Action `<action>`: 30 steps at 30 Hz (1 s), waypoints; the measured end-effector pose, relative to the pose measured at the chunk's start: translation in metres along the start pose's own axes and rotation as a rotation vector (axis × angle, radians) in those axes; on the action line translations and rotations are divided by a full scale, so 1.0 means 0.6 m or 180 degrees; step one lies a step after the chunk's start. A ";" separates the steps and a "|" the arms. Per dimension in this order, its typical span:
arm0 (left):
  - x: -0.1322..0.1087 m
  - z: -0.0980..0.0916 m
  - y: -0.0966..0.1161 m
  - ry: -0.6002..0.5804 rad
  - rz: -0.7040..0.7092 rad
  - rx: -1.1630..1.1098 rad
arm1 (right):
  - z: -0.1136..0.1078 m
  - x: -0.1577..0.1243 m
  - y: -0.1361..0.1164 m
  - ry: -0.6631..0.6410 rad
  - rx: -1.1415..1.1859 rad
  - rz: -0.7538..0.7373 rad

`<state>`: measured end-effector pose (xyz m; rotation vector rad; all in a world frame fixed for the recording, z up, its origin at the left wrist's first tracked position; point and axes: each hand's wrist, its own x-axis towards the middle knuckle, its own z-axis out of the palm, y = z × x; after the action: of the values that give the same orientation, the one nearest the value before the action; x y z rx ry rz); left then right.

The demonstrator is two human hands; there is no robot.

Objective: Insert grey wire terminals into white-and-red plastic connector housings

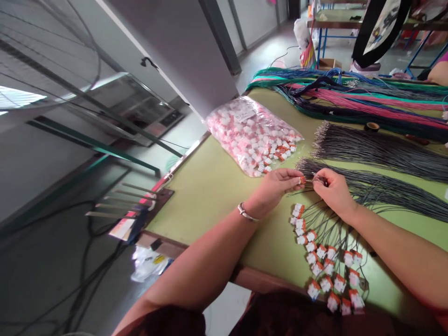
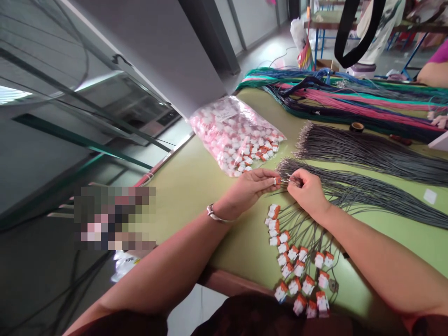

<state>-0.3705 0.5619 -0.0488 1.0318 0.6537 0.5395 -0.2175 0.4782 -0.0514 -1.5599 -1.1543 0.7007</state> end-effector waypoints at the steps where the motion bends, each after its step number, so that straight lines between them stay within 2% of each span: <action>1: 0.001 0.001 -0.002 -0.0033 -0.0046 -0.0104 | 0.001 0.000 0.000 0.0007 -0.0009 -0.0003; 6: -0.001 -0.001 -0.005 -0.0154 -0.0172 -0.0329 | 0.003 -0.001 0.001 0.0000 -0.0121 -0.0090; 12: 0.001 -0.004 -0.004 -0.0120 -0.0056 -0.0330 | 0.003 -0.001 0.000 0.0016 -0.0315 -0.0139; 21: 0.002 -0.003 -0.002 -0.0047 0.0202 0.0260 | 0.001 -0.002 0.003 -0.0024 -0.0420 -0.0142; 27: -0.001 -0.002 0.000 -0.0165 -0.0102 -0.0049 | 0.000 -0.001 0.001 0.0066 -0.0280 -0.0108; 30: -0.001 -0.003 -0.002 -0.0169 -0.0106 -0.0072 | 0.000 -0.001 0.002 0.0041 -0.0389 -0.0178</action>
<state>-0.3719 0.5619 -0.0503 1.0091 0.6156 0.4878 -0.2175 0.4776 -0.0526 -1.6248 -1.2459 0.5917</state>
